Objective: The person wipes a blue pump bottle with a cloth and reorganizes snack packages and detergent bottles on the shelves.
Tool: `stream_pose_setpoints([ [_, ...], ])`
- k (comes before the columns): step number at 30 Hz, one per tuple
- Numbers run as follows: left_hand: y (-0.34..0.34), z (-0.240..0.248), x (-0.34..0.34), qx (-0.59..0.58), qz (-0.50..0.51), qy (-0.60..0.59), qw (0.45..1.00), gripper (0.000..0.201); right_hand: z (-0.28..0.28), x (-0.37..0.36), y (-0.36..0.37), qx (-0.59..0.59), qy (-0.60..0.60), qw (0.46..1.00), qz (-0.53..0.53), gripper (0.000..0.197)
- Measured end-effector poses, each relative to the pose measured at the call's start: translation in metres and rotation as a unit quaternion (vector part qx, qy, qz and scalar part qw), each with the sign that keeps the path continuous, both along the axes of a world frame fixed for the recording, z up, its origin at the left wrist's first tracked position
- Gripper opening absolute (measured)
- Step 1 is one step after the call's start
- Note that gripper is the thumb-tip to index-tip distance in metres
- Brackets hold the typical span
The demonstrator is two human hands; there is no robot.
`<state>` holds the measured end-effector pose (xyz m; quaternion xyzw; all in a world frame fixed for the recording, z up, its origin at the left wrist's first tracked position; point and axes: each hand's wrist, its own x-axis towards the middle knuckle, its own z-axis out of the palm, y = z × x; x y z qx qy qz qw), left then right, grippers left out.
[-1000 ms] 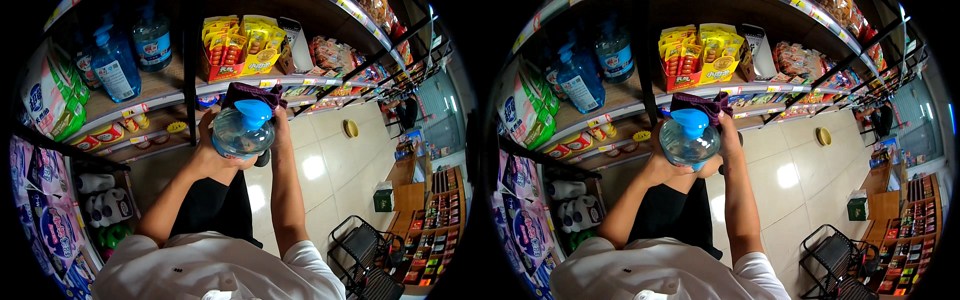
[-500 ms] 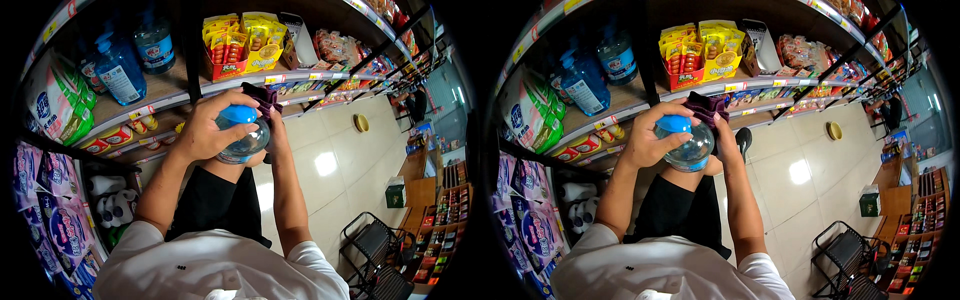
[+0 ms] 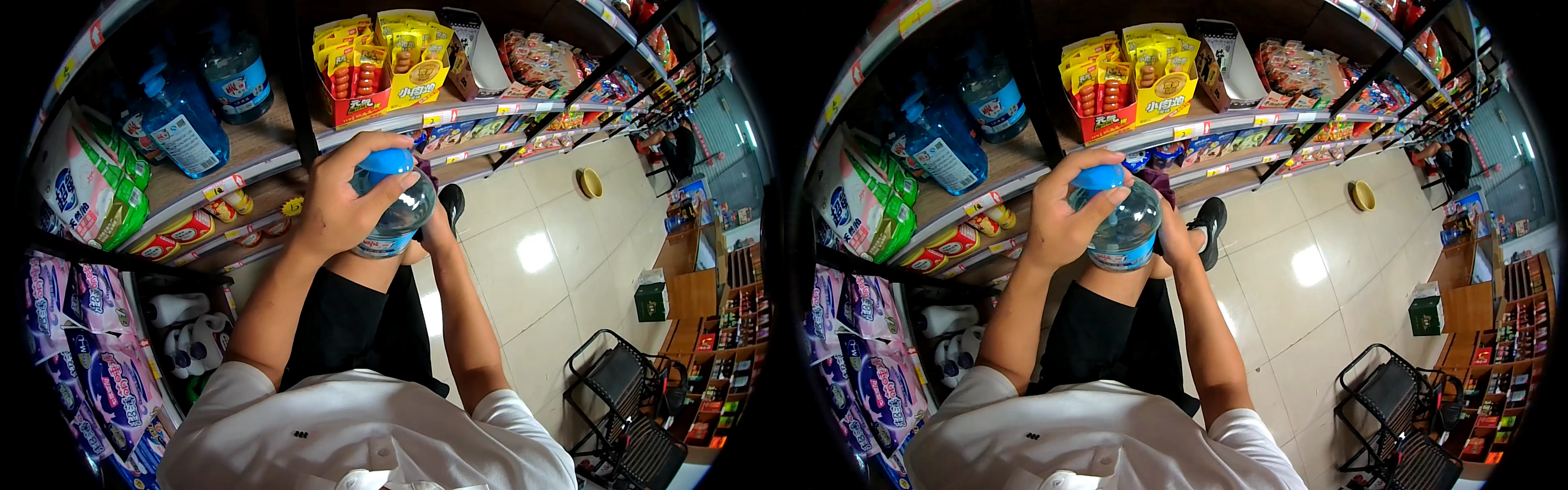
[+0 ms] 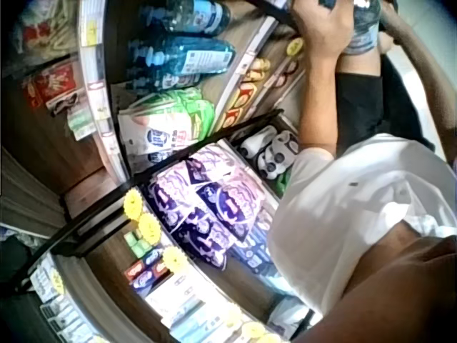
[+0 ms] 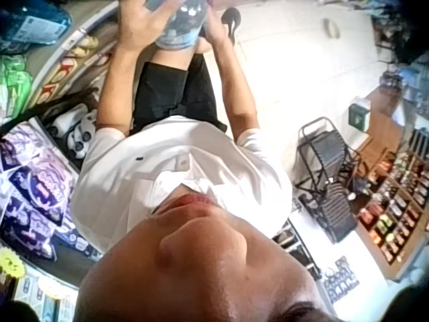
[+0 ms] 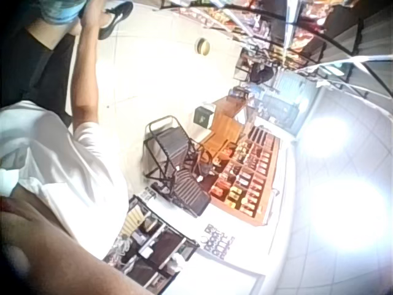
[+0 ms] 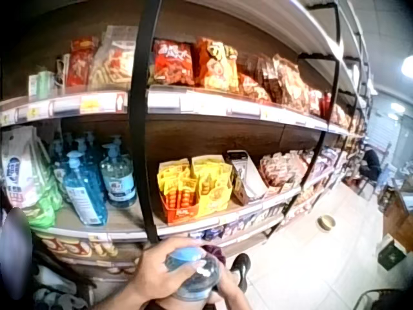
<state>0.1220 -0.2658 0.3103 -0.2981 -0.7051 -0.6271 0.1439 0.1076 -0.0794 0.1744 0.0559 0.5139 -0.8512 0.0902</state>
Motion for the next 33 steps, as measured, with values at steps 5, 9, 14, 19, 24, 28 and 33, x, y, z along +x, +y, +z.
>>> stream_pose_setpoints([
  [5, 0.012, 0.0, -0.004, 0.016, 0.061, -0.025, 0.998, 0.031, -0.065, 0.021, -0.002, -0.016, 0.073, 0.986, -0.148, 0.055],
  [9, 0.02, -0.003, -0.005, 0.032, 0.094, -0.033, 0.995, 0.03, -0.088, 0.05, -0.014, 0.044, 0.118, 0.961, -0.248, 0.054],
  [14, 0.017, 0.001, -0.003, 0.039, 0.088, -0.057, 0.994, 0.044, -0.03, 0.092, -0.039, 0.02, 0.113, 0.968, -0.222, 0.056],
  [19, -0.016, 0.0, -0.03, 0.058, -0.145, -0.093, 0.983, 0.097, -0.057, 0.096, -0.029, 0.084, 0.21, 0.954, -0.199, 0.065],
  [24, -0.041, 0.005, -0.079, -0.11, -0.259, -0.116, 0.953, 0.079, -0.048, 0.06, -0.029, 0.255, 0.255, 0.901, -0.242, 0.06],
  [28, -0.038, 0.004, -0.08, -0.083, -0.237, -0.187, 0.95, 0.063, 0.002, 0.045, -0.038, 0.203, 0.26, 0.923, -0.2, 0.056],
  [33, -0.018, -0.009, -0.062, -0.088, -0.101, -0.149, 0.98, 0.033, 0.029, 0.033, -0.043, 0.151, 0.24, 0.937, -0.203, 0.054],
])
